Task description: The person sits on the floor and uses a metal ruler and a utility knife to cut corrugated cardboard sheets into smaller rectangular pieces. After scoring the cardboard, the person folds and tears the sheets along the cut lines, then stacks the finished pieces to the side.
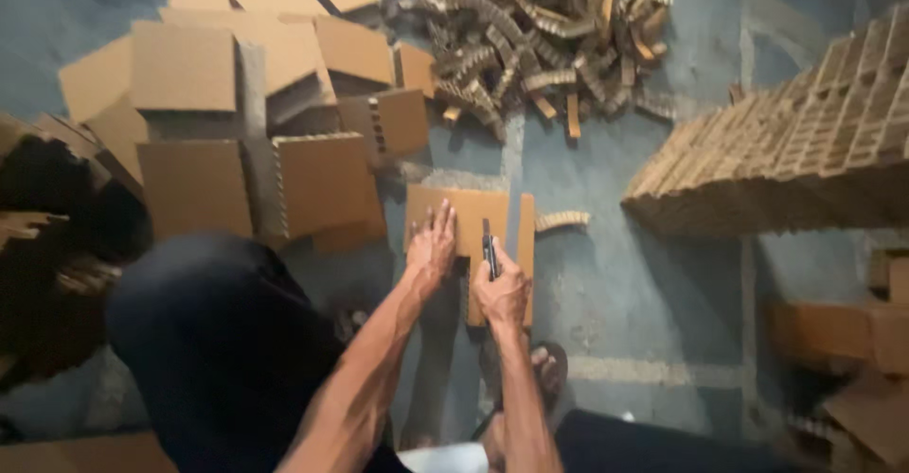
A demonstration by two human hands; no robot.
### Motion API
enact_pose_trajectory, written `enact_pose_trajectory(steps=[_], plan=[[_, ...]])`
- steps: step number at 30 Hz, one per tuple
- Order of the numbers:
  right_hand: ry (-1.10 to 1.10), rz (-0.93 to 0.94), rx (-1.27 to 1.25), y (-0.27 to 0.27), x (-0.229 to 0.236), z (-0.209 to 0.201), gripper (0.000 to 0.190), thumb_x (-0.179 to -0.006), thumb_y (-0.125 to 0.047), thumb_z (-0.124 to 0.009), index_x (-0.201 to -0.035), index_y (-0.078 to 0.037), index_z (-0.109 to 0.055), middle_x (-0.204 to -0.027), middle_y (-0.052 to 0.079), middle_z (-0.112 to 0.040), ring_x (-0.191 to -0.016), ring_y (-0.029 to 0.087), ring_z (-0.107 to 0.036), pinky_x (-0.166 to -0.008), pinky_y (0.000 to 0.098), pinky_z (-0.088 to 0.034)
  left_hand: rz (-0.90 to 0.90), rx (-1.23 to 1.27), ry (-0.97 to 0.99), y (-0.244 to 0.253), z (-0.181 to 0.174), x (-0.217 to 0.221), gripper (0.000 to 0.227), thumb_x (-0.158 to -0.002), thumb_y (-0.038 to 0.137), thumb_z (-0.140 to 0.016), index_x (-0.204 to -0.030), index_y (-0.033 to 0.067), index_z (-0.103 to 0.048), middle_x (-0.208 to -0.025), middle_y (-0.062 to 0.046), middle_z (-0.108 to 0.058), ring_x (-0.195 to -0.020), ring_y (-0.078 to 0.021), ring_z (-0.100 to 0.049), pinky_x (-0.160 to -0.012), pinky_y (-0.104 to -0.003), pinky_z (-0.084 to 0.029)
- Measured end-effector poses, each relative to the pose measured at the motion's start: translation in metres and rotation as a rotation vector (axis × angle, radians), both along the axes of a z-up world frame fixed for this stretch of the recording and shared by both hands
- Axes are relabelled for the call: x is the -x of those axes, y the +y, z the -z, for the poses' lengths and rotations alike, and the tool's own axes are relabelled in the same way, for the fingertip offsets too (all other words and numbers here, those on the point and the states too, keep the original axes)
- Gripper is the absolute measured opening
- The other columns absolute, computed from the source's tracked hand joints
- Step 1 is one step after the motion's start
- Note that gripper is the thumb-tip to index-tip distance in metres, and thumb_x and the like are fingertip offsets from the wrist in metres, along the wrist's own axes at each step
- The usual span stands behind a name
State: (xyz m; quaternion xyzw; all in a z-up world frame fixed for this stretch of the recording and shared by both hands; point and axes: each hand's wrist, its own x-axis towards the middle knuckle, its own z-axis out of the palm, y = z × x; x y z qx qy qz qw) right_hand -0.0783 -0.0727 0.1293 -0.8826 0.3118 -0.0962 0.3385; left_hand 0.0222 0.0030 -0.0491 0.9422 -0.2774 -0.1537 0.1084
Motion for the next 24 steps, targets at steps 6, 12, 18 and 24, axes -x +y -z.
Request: enact_pose_trajectory(steps=[6, 12, 18, 24], plan=[[-0.154, -0.071, 0.077, -0.011, -0.049, 0.059, 0.044, -0.085, -0.017, -0.065, -0.126, -0.001, -0.070, -0.108, 0.027, -0.073, -0.096, 0.039, -0.074, -0.083, 0.0416, -0.059, 0.016, 0.004, 0.046, 0.009, -0.014, -0.003, 0.077, -0.093, 0.018, -0.062, -0.161, 0.0089, -0.026, -0.172, -0.007, -0.013, -0.152, -0.0345, -0.029, -0.118, -0.054, -0.034], [-0.054, -0.025, 0.102, -0.014, -0.055, 0.079, 0.048, -0.083, -0.017, -0.064, -0.128, -0.003, -0.070, -0.101, 0.028, -0.072, -0.089, 0.041, -0.074, -0.080, 0.0436, -0.059, 0.010, 0.006, 0.235, 0.015, -0.051, -0.004, 0.088, -0.087, 0.030, -0.068, -0.159, 0.0082, -0.023, -0.169, -0.006, -0.011, -0.154, -0.0340, -0.024, -0.120, -0.054, -0.031], [-0.098, -0.076, 0.147, -0.014, -0.066, 0.080, 0.049, -0.081, -0.016, -0.063, -0.127, 0.001, -0.070, -0.094, 0.030, -0.072, -0.082, 0.042, -0.074, -0.078, 0.0441, -0.059, -0.005, 0.067, 0.011, 0.012, -0.024, -0.002, 0.068, -0.096, 0.020, -0.058, -0.158, 0.0093, -0.032, -0.170, -0.008, -0.020, -0.150, -0.0355, -0.033, -0.116, -0.056, -0.037], [-0.008, -0.073, 0.144, -0.027, -0.080, 0.114, 0.052, -0.075, -0.014, -0.062, -0.122, 0.005, -0.070, -0.083, 0.031, -0.070, -0.073, 0.041, -0.072, -0.069, 0.0450, -0.058, 0.003, 0.057, 0.011, 0.011, -0.007, 0.000, 0.066, -0.096, 0.015, -0.054, -0.158, 0.0100, -0.033, -0.170, -0.007, -0.020, -0.150, -0.0351, -0.034, -0.115, -0.056, -0.037]])
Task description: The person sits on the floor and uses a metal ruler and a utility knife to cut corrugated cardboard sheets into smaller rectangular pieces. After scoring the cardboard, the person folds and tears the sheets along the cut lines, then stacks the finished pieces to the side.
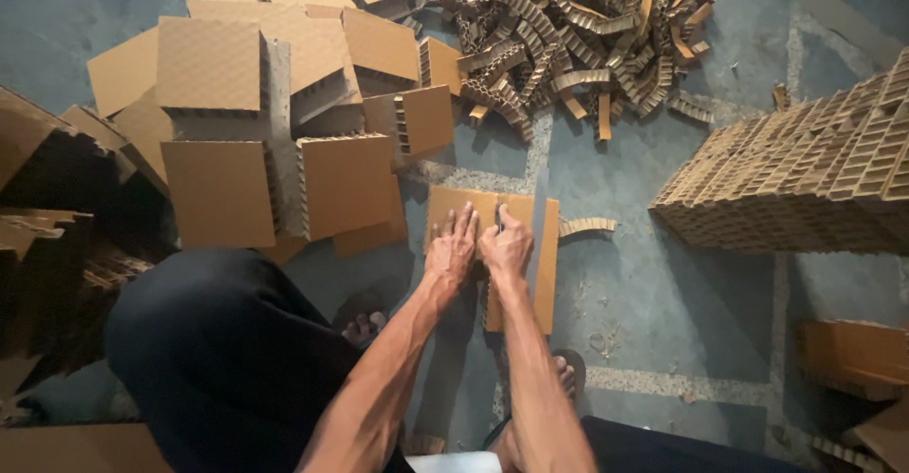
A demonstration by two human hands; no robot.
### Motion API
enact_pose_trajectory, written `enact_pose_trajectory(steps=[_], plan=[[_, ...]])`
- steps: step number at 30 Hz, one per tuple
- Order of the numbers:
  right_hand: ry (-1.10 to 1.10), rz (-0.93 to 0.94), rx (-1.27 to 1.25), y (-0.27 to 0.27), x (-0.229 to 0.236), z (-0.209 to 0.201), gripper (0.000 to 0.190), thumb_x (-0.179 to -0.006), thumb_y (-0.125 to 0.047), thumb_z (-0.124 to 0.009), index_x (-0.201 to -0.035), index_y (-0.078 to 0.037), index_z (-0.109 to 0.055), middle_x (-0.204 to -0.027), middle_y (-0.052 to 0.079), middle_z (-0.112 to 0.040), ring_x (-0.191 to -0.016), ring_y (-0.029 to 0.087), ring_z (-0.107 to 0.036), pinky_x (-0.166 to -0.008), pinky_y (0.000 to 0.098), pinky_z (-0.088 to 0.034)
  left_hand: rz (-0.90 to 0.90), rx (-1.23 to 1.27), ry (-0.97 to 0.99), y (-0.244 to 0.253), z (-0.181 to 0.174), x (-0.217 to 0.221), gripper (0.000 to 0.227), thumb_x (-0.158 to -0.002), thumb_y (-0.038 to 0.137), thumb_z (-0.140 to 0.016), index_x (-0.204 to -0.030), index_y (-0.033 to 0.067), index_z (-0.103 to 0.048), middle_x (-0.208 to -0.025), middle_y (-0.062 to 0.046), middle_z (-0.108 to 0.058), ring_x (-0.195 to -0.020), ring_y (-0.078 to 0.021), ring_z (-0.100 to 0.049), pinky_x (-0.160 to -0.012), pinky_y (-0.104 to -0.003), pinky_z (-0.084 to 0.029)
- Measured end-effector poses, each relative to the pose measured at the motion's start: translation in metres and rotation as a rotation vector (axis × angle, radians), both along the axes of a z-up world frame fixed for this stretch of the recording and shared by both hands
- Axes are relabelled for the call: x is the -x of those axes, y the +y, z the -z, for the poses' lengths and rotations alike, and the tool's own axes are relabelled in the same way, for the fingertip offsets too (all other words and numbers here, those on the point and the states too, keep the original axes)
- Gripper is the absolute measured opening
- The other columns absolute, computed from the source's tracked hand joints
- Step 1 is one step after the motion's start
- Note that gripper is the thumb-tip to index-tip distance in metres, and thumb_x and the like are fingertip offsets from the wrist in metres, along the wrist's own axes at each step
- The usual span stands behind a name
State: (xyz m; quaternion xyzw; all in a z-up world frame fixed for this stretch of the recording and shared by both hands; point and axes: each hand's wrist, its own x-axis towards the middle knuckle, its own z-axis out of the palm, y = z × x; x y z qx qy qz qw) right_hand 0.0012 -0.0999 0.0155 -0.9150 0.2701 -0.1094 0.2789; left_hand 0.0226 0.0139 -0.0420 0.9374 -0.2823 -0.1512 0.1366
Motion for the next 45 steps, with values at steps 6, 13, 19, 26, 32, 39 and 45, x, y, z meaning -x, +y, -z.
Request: enact_pose_trajectory(steps=[6, 13, 19, 26, 32, 39, 45], plan=[[-0.067, -0.265, 0.186, -0.046, -0.014, 0.069, 0.025, -0.074, -0.016, -0.065, -0.087, 0.003, -0.074, -0.082, 0.027, -0.071, -0.076, 0.042, -0.071, -0.070, 0.0463, -0.057, 0.011, -0.036, -0.033, 0.001, 0.004, 0.002, 0.067, -0.095, 0.014, -0.054, -0.158, 0.0107, -0.033, -0.170, -0.007, -0.020, -0.149, -0.0342, -0.035, -0.115, -0.055, -0.037], [0.107, -0.109, 0.048, -0.019, 0.045, 0.037, 0.023, -0.075, -0.015, -0.063, -0.089, -0.001, -0.074, -0.082, 0.028, -0.071, -0.079, 0.044, -0.070, -0.071, 0.0490, -0.057, -0.010, -0.018, -0.037, -0.003, 0.009, 0.002, 0.065, -0.096, 0.016, -0.052, -0.158, 0.0088, -0.033, -0.171, -0.008, -0.018, -0.149, -0.0351, -0.035, -0.116, -0.055, -0.036], [-0.002, -0.080, -0.117, 0.018, 0.087, -0.031, 0.032, -0.083, -0.017, -0.061, -0.108, -0.002, -0.074, -0.085, 0.030, -0.069, -0.078, 0.047, -0.068, -0.070, 0.0522, -0.053, 0.028, -0.080, 0.021, 0.001, -0.002, 0.003, 0.075, -0.090, 0.012, -0.054, -0.160, 0.0105, -0.029, -0.172, -0.005, -0.015, -0.151, -0.0330, -0.031, -0.118, -0.052, -0.033], [0.503, -0.009, -0.105, 0.023, 0.121, -0.054, 0.033, -0.073, -0.015, -0.063, -0.101, -0.010, -0.080, -0.095, 0.029, -0.072, -0.093, 0.045, -0.070, -0.082, 0.0487, -0.057, 0.015, -0.072, -0.013, -0.003, -0.004, -0.004, 0.064, -0.098, 0.014, -0.052, -0.158, 0.0094, -0.031, -0.170, -0.006, -0.017, -0.151, -0.0346, -0.030, -0.116, -0.062, -0.031], [0.285, 0.499, -0.059, 0.011, 0.179, -0.028, 0.040, -0.074, -0.028, -0.073, -0.108, -0.008, -0.073, -0.099, 0.020, -0.076, -0.097, 0.040, -0.071, -0.088, 0.0485, -0.053, 0.118, -0.122, -0.262, -0.005, 0.011, -0.029, 0.070, -0.093, 0.015, -0.060, -0.157, 0.0066, -0.033, -0.170, -0.020, -0.022, -0.154, -0.0372, -0.031, -0.120, -0.062, -0.027], [0.335, 0.625, -0.091, -0.002, 0.213, 0.038, 0.044, -0.077, -0.039, -0.084, -0.105, -0.007, -0.073, -0.098, 0.021, -0.075, -0.097, 0.043, -0.066, -0.092, 0.0491, -0.050, 0.260, -0.044, -0.065, 0.002, 0.008, -0.061, 0.096, -0.080, 0.018, -0.071, -0.162, 0.0201, -0.021, -0.162, -0.021, -0.024, -0.147, -0.0469, -0.028, -0.118, -0.070, -0.018], [-0.092, 0.771, -0.658, -0.015, 0.231, 0.040, 0.031, -0.082, -0.014, -0.079, -0.112, -0.007, -0.078, -0.087, 0.007, -0.077, -0.060, 0.014, -0.059, -0.058, 0.0322, -0.045, 0.078, 0.031, 0.012, 0.012, -0.054, -0.037, 0.119, -0.066, 0.040, -0.085, -0.160, 0.0167, -0.017, -0.158, -0.025, -0.027, -0.148, -0.0462, -0.026, -0.117, -0.074, -0.018]])
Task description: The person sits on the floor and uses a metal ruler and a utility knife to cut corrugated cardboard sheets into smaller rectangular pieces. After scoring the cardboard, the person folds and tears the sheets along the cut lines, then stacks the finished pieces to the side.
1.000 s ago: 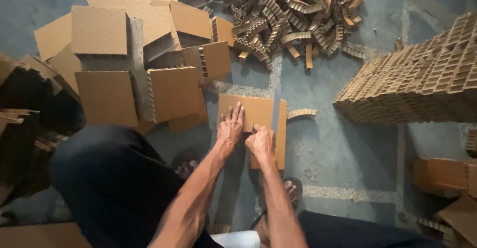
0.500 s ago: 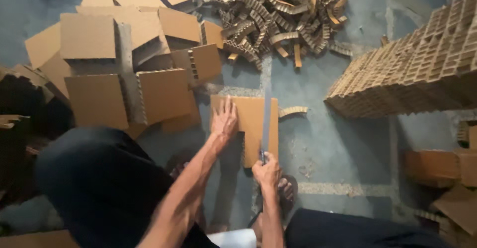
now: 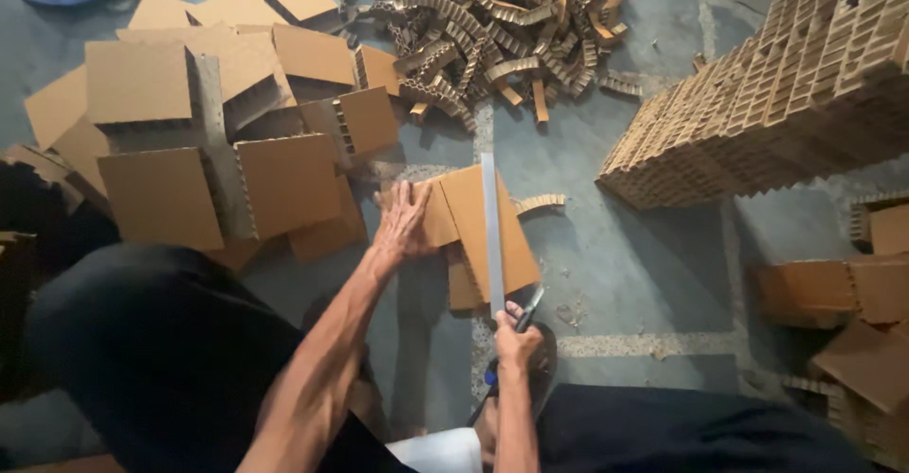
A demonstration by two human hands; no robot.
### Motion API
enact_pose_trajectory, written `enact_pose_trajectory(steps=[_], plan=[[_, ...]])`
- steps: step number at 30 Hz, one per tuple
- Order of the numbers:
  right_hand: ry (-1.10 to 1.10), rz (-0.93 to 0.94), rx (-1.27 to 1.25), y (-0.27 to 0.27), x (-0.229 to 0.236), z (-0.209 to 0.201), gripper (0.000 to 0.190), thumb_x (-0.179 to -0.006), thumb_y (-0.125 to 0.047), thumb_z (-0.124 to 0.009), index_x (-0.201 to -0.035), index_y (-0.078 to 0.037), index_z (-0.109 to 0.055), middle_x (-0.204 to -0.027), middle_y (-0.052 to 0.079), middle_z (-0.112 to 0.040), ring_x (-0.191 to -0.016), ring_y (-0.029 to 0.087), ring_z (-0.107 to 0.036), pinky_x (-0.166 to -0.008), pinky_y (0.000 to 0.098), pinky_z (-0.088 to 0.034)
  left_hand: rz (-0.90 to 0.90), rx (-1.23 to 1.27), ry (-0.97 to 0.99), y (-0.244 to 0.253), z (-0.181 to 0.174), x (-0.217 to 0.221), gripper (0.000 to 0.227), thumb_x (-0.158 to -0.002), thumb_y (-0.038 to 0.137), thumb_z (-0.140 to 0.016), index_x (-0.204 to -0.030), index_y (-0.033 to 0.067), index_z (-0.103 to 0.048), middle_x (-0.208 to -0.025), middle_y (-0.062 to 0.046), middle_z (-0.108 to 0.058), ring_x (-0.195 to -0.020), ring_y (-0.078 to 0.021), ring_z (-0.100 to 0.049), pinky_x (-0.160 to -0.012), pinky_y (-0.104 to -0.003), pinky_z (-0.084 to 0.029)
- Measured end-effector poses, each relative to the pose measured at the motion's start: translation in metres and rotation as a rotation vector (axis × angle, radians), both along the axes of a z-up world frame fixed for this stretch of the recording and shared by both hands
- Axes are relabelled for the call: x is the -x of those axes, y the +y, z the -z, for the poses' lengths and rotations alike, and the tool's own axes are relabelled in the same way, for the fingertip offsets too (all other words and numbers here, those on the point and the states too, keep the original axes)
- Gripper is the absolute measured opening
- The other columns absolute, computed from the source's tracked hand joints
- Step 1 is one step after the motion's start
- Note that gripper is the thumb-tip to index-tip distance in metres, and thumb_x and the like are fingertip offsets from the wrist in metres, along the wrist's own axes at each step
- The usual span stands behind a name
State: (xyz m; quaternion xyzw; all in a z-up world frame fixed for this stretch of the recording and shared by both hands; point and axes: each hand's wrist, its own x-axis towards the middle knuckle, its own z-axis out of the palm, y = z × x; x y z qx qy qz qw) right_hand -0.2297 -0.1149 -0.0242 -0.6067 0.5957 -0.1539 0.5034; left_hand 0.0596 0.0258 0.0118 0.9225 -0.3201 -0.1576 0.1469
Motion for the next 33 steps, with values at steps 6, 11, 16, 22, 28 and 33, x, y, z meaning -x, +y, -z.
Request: enact_pose_trajectory(steps=[6, 11, 16, 22, 28, 33], plan=[[-0.311, -0.041, -0.184, 0.000, -0.015, -0.010, 0.031, -0.088, -0.003, -0.073, -0.118, -0.005, -0.075, -0.083, 0.002, -0.072, -0.052, 0.007, -0.052, -0.046, 0.0230, -0.040, -0.473, -0.020, 0.086, -0.006, -0.071, 0.084, 0.140, -0.058, 0.057, -0.093, -0.159, 0.0114, -0.007, -0.153, -0.030, -0.026, -0.142, -0.0488, -0.031, -0.114, -0.074, -0.022], [-0.241, -0.049, -0.266, 0.024, -0.022, 0.020, 0.031, -0.087, -0.005, -0.071, -0.118, -0.006, -0.073, -0.081, 0.002, -0.072, -0.048, 0.008, -0.051, -0.042, 0.0255, -0.039, -0.681, -0.030, 0.471, 0.004, -0.093, 0.129, 0.141, -0.067, 0.048, -0.091, -0.167, 0.0146, 0.003, -0.154, -0.027, -0.031, -0.131, -0.0488, -0.051, -0.113, -0.070, -0.033], [-0.182, -0.048, -0.220, 0.040, -0.016, 0.041, 0.033, -0.087, -0.009, -0.072, -0.120, -0.007, -0.076, -0.075, 0.002, -0.068, -0.046, 0.008, -0.054, -0.039, 0.0275, -0.041, -0.570, -0.010, 0.417, 0.019, -0.072, 0.135, 0.135, -0.070, 0.039, -0.092, -0.165, 0.0160, 0.002, -0.160, -0.033, -0.020, -0.131, -0.0515, -0.049, -0.109, -0.065, -0.038], [-0.032, -0.126, -0.108, 0.033, -0.029, 0.028, 0.038, -0.090, -0.023, -0.072, -0.128, -0.019, -0.073, -0.073, 0.000, -0.074, -0.049, 0.010, -0.059, -0.046, 0.0292, -0.047, -0.272, -0.030, 0.134, 0.001, -0.015, 0.126, 0.127, -0.064, 0.040, -0.092, -0.160, 0.0104, -0.015, -0.162, -0.028, -0.019, -0.149, -0.0485, -0.024, -0.118, -0.065, -0.025], [0.208, -0.126, 0.017, 0.037, -0.029, 0.010, 0.030, -0.086, -0.030, -0.076, -0.115, -0.023, -0.082, -0.064, 0.006, -0.071, -0.053, 0.012, -0.062, -0.054, 0.0318, -0.050, 0.110, -0.009, 0.094, -0.031, 0.009, 0.101, 0.116, -0.064, 0.038, -0.090, -0.161, 0.0191, -0.029, -0.169, -0.024, -0.011, -0.154, -0.0485, -0.011, -0.125, -0.061, -0.013], [0.255, -0.108, 0.037, 0.032, -0.031, 0.006, 0.027, -0.087, -0.034, -0.076, -0.110, -0.022, -0.084, -0.064, 0.003, -0.070, -0.054, 0.012, -0.061, -0.054, 0.0326, -0.049, 0.195, -0.069, 0.158, -0.029, -0.014, 0.084, 0.110, -0.066, 0.048, -0.089, -0.158, 0.0300, -0.030, -0.170, -0.015, -0.006, -0.155, -0.0473, -0.004, -0.121, -0.071, -0.007]])
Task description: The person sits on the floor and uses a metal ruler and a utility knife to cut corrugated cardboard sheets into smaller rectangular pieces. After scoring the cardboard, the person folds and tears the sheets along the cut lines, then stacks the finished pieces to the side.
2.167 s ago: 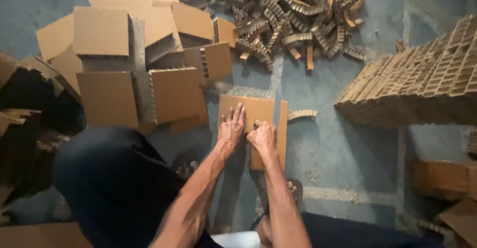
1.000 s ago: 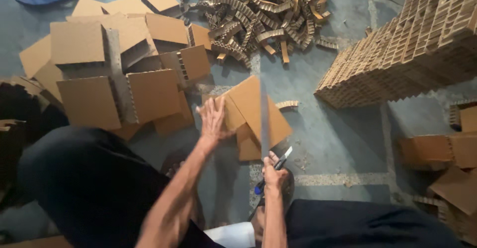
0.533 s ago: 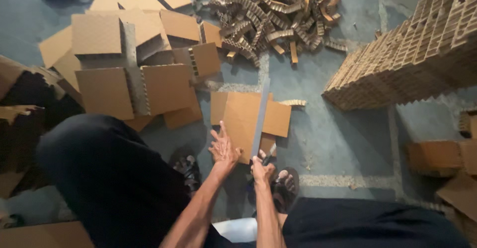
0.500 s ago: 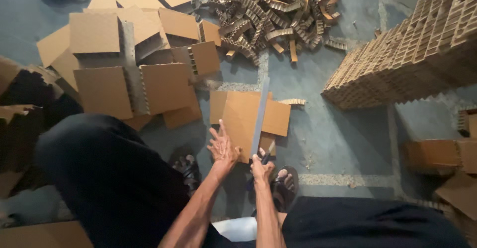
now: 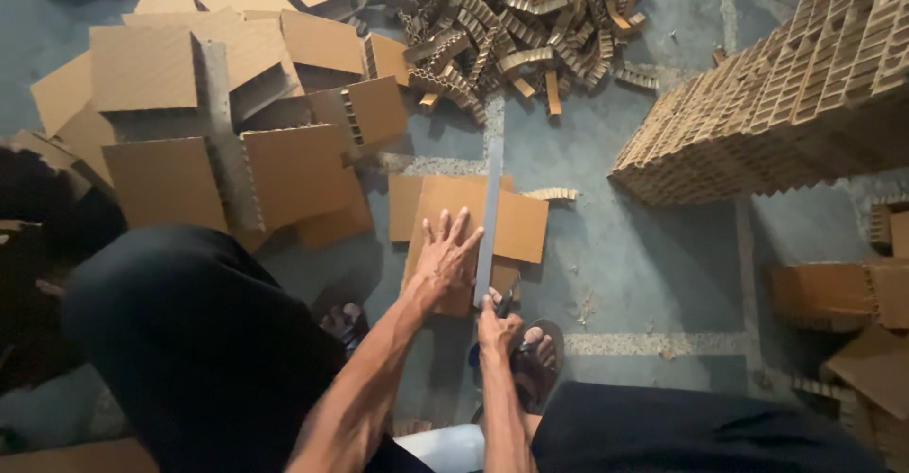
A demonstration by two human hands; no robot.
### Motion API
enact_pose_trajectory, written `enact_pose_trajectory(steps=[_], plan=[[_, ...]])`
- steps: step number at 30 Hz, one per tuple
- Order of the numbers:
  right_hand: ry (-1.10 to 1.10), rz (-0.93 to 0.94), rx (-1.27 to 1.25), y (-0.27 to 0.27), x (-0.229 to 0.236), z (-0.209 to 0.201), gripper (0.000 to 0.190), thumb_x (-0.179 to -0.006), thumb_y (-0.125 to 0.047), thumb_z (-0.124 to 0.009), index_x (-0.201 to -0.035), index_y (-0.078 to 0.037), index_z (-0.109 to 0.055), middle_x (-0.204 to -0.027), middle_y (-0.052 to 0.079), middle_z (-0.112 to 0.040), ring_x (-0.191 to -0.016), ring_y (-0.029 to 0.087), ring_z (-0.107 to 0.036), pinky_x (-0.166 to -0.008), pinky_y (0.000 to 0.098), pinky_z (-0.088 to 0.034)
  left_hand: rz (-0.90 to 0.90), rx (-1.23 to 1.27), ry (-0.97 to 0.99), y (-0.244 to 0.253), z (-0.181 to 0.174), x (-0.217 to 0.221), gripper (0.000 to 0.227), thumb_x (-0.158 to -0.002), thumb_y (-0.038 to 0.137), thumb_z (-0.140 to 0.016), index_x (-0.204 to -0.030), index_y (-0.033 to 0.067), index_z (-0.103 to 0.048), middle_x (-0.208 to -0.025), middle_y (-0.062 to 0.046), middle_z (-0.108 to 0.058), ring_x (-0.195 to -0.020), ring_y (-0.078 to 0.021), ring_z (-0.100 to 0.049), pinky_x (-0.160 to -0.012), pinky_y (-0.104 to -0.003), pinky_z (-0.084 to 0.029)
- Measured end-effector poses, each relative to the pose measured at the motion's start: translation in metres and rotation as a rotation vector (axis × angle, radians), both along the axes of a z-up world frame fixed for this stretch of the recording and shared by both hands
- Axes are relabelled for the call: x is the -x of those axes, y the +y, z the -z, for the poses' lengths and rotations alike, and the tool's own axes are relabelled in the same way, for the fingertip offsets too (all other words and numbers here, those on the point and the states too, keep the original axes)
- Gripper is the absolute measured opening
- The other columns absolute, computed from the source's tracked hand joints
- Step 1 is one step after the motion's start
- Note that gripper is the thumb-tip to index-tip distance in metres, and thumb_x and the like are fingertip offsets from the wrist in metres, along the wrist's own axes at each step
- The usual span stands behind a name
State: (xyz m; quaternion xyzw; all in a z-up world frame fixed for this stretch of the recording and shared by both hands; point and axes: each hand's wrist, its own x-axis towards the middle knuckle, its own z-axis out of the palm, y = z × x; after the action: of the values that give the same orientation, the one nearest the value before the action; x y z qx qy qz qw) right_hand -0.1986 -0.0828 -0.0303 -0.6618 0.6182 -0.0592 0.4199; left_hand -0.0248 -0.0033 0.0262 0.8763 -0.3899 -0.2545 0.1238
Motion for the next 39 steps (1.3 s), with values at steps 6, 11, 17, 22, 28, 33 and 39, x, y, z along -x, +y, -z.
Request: enact_pose_trajectory(steps=[6, 11, 17, 22, 28, 33, 39], plan=[[-0.272, 0.115, -0.129, -0.002, 0.001, 0.009, 0.026, -0.090, -0.027, -0.073, -0.110, -0.013, -0.082, -0.063, -0.001, -0.065, -0.049, 0.011, -0.053, -0.048, 0.0323, -0.041, 0.045, 0.018, -0.025, -0.005, -0.010, -0.005, 0.108, -0.066, 0.050, -0.087, -0.158, 0.0396, -0.031, -0.170, -0.017, -0.003, -0.153, -0.0534, -0.002, -0.117, -0.076, -0.005], [-0.157, 0.110, -0.011, -0.008, -0.009, -0.009, 0.033, -0.088, -0.028, -0.076, -0.113, -0.005, -0.078, -0.075, 0.007, -0.068, -0.065, 0.023, -0.060, -0.061, 0.0390, -0.046, 0.061, 0.092, -0.042, 0.009, -0.032, -0.007, 0.115, -0.067, 0.056, -0.086, -0.160, 0.0273, -0.025, -0.169, -0.017, -0.006, -0.154, -0.0500, -0.004, -0.120, -0.072, -0.005], [-0.161, -0.251, 0.643, -0.006, -0.049, -0.061, 0.047, -0.092, -0.016, -0.060, -0.133, 0.007, -0.061, -0.115, 0.030, -0.069, -0.105, 0.045, -0.068, -0.092, 0.0479, -0.053, 0.109, -0.267, -0.074, 0.034, -0.058, 0.015, 0.126, -0.068, 0.047, -0.084, -0.166, 0.0206, -0.008, -0.172, -0.016, 0.002, -0.157, -0.0408, 0.000, -0.122, -0.063, -0.006], [-0.132, -0.453, 0.264, -0.021, -0.112, -0.073, 0.051, -0.093, -0.020, -0.054, -0.141, -0.002, -0.057, -0.091, 0.030, -0.072, -0.087, 0.041, -0.074, -0.082, 0.0465, -0.056, 0.040, -0.245, -0.040, 0.037, -0.036, 0.031, 0.092, -0.091, 0.024, -0.064, -0.165, 0.0226, -0.009, -0.173, -0.012, 0.002, -0.158, -0.0396, -0.001, -0.124, -0.064, -0.006], [-0.295, -0.581, 0.670, -0.037, -0.152, -0.052, 0.042, -0.086, -0.013, -0.063, -0.124, 0.004, -0.070, -0.096, 0.033, -0.070, -0.089, 0.047, -0.071, -0.081, 0.0474, -0.058, 0.039, -0.183, -0.148, 0.038, -0.033, 0.028, 0.095, -0.089, 0.023, -0.066, -0.165, 0.0235, -0.008, -0.172, -0.014, 0.000, -0.155, -0.0426, -0.006, -0.120, -0.068, -0.008], [-0.241, -0.550, 0.639, -0.040, -0.152, -0.043, 0.043, -0.086, -0.013, -0.063, -0.126, 0.003, -0.070, -0.092, 0.032, -0.070, -0.085, 0.046, -0.072, -0.078, 0.0483, -0.057, -0.003, -0.126, -0.147, 0.036, -0.032, 0.028, 0.095, -0.089, 0.024, -0.067, -0.164, 0.0234, -0.009, -0.171, -0.015, -0.002, -0.156, -0.0430, -0.005, -0.120, -0.070, -0.007], [-0.246, -0.574, 0.590, -0.043, -0.155, -0.052, 0.043, -0.085, -0.013, -0.064, -0.125, 0.002, -0.070, -0.092, 0.031, -0.071, -0.084, 0.044, -0.073, -0.075, 0.0451, -0.058, -0.004, -0.117, -0.203, 0.034, 0.003, 0.036, 0.102, -0.081, 0.033, -0.072, -0.165, 0.0226, -0.015, -0.171, -0.016, -0.003, -0.155, -0.0446, -0.007, -0.118, -0.071, -0.009]])
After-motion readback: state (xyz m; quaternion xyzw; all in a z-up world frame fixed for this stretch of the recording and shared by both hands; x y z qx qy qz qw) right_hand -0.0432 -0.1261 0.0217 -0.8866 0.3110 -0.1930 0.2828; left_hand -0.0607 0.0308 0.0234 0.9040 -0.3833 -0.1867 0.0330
